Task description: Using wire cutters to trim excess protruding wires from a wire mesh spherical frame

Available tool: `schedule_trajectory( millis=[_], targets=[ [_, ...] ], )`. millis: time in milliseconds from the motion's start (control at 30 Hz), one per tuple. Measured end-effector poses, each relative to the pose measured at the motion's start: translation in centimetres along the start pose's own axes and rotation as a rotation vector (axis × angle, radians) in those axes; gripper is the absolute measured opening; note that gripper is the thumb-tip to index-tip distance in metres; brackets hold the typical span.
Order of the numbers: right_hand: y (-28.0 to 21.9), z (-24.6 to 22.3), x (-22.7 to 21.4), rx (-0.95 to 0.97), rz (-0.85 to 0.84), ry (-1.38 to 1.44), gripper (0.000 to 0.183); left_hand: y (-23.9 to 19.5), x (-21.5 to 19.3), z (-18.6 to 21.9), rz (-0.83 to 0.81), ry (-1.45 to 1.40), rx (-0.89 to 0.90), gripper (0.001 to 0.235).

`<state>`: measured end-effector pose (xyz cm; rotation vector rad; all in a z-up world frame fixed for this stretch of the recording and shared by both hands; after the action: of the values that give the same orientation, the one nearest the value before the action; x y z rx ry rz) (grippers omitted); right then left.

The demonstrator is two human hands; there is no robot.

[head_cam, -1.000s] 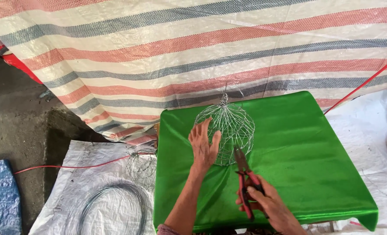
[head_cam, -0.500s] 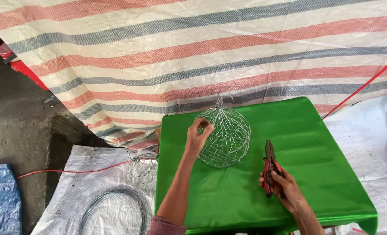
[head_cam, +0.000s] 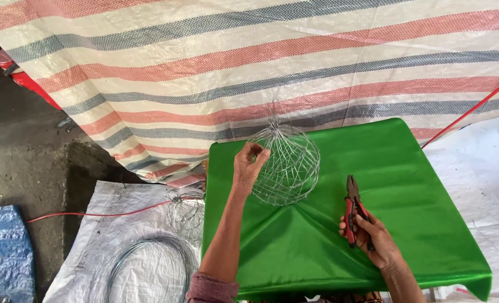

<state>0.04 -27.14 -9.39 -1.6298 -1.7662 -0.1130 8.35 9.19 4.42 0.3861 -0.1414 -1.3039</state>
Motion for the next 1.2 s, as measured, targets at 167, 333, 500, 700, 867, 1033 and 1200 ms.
schedule_trajectory(
  millis=[167,333,500,700,867,1033,1200],
  targets=[
    [0.5,0.4,-0.5,-0.019,-0.039,0.021,0.052,0.3,-0.7,-0.7,-0.058,-0.048,0.059,0.019],
    [0.5,0.4,-0.7,0.013,-0.022,0.017,0.054,0.6,-1.2,-1.7,0.045,-0.177,0.027,0.021],
    [0.6,0.3,-0.5,-0.014,-0.043,0.018,0.054,-0.1,0.4,-0.9,0.238,-0.281,-0.199,0.022],
    [0.6,0.3,-0.4,-0.055,-0.069,0.030,0.049,-3.4,4.8,2.5,0.293,-0.187,-0.075,0.017],
    [-1.4,-1.1,1.0,-0.070,-0.012,-0.060,0.050,-6.0,7.4,3.1,0.370,-0.129,-0.124,0.036],
    [-3.5,-2.2,2.5,-0.100,-0.040,-0.107,0.039,-7.7,9.1,3.5,0.401,0.021,-0.168,0.044],
    [-4.3,-2.2,4.1,-0.160,-0.175,-0.143,0.035,-8.9,10.6,2.9,0.369,0.098,-0.160,0.044]
  ],
)
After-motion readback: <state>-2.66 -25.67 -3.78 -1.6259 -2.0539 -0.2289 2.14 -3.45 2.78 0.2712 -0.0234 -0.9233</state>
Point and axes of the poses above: each hand's wrist, its own y-axis towards the middle knuckle, its own x-axis out of the palm, z = x × y, the point moved 5 cm from there along y, towards the middle knuckle, and after that the axes turned 1 degree about z, right-handed, at the moved point
